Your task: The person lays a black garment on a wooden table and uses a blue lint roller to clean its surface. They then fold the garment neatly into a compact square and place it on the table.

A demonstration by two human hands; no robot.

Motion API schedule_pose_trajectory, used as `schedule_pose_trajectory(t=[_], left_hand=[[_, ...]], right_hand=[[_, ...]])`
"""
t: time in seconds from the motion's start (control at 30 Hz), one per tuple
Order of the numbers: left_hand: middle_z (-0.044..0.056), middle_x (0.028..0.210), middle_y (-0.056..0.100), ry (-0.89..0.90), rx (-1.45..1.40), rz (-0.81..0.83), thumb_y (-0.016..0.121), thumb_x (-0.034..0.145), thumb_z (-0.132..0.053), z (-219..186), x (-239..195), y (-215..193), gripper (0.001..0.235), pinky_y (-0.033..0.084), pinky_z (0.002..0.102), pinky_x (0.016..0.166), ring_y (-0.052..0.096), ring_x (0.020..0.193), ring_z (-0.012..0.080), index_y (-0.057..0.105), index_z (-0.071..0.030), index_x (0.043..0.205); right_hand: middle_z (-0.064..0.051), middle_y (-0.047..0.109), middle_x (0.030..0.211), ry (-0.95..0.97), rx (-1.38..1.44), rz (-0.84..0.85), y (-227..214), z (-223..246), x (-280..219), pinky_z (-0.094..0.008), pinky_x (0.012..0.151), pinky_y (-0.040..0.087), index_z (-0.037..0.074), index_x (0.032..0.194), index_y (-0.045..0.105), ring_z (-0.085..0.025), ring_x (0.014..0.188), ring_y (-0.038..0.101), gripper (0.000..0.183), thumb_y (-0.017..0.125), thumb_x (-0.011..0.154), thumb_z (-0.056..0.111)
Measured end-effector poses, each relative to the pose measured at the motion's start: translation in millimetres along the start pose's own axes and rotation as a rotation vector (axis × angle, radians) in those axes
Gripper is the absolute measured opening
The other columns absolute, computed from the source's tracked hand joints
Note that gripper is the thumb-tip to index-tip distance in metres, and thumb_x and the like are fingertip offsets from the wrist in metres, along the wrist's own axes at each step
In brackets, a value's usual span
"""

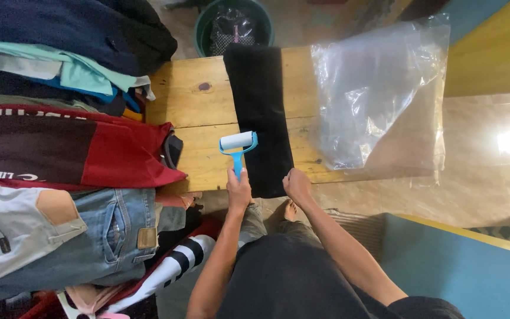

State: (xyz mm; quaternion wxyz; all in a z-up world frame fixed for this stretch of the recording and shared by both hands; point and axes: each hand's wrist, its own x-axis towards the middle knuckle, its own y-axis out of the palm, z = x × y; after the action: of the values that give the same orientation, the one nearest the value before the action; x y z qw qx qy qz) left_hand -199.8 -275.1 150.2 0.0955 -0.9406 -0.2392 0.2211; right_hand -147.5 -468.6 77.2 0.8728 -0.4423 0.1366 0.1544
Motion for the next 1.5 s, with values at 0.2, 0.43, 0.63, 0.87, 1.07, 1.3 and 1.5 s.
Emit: schedule_pose_trajectory(t=[0.2,0.43,0.63,0.87,1.07,1.3,1.5], left_hand=[[0.014,0.087,0.065,-0.003,0.002,-0.046,0.051,0.103,-0.039,12,4,-4,0.038,0.055,0.044,0.066,0.069,0.073,0.0258,0.056,-0.006,0.121],[0.013,0.087,0.064,-0.028,0.017,-0.016,0.051,0.103,-0.043,5,6,5,0.038,0.054,0.044,0.071,0.068,0.077,0.0254,0.056,-0.009,0.12],[0.02,0.092,0.062,-0.035,0.153,0.122,0.051,0.101,-0.049,7,3,34,0.048,0.05,0.053,0.076,0.067,0.085,0.0375,0.052,-0.006,0.122],[0.003,0.075,0.051,0.068,0.093,0.259,0.042,0.109,-0.038,-12,-6,44,0.046,0.048,0.035,0.058,0.055,0.062,0.0151,0.047,0.001,0.132],[0.003,0.074,0.05,0.057,0.084,0.225,0.044,0.108,-0.039,-16,-3,36,0.045,0.048,0.034,0.056,0.056,0.062,0.0152,0.047,0.0,0.131],[0.008,0.082,0.057,-0.036,0.115,0.14,0.053,0.104,-0.042,9,5,44,0.042,0.051,0.041,0.065,0.064,0.074,0.0236,0.053,-0.006,0.126],[0.007,0.093,0.066,-0.156,0.186,-0.06,0.07,0.09,-0.043,22,1,54,0.04,0.054,0.046,0.082,0.071,0.093,0.0288,0.057,-0.018,0.118]], right_hand=[[-0.022,0.062,0.082,0.124,0.351,-0.071,-2,2,-7,-0.054,0.079,0.052,0.01,0.095,0.055,-0.046,0.092,0.069,0.022,0.059,0.088,0.03],[-0.003,0.056,0.074,0.155,0.468,-0.103,-14,-16,-17,-0.036,0.067,0.055,0.005,0.133,0.052,-0.022,0.072,0.068,0.052,0.072,0.087,0.019],[-0.012,0.067,0.074,0.042,0.166,-0.088,-15,-15,-24,-0.047,0.074,0.055,0.007,0.126,0.05,-0.039,0.084,0.073,0.036,0.065,0.095,0.017],[-0.011,0.063,0.071,0.062,0.305,-0.078,-9,-23,-18,-0.047,0.072,0.053,0.008,0.118,0.064,-0.035,0.08,0.07,0.032,0.064,0.089,0.023],[-0.018,0.065,0.078,0.022,0.334,-0.128,-21,-6,-41,-0.046,0.072,0.054,0.004,0.115,0.071,-0.037,0.083,0.07,0.031,0.062,0.09,0.02],[-0.023,0.064,0.083,0.116,0.352,-0.201,-26,-12,-30,-0.05,0.08,0.052,-0.001,0.101,0.07,-0.045,0.09,0.067,0.025,0.061,0.09,0.019],[-0.015,0.07,0.091,0.305,0.316,-0.105,-5,-40,-7,-0.046,0.085,0.053,0.01,0.094,0.07,-0.038,0.102,0.07,0.03,0.068,0.084,0.038]])
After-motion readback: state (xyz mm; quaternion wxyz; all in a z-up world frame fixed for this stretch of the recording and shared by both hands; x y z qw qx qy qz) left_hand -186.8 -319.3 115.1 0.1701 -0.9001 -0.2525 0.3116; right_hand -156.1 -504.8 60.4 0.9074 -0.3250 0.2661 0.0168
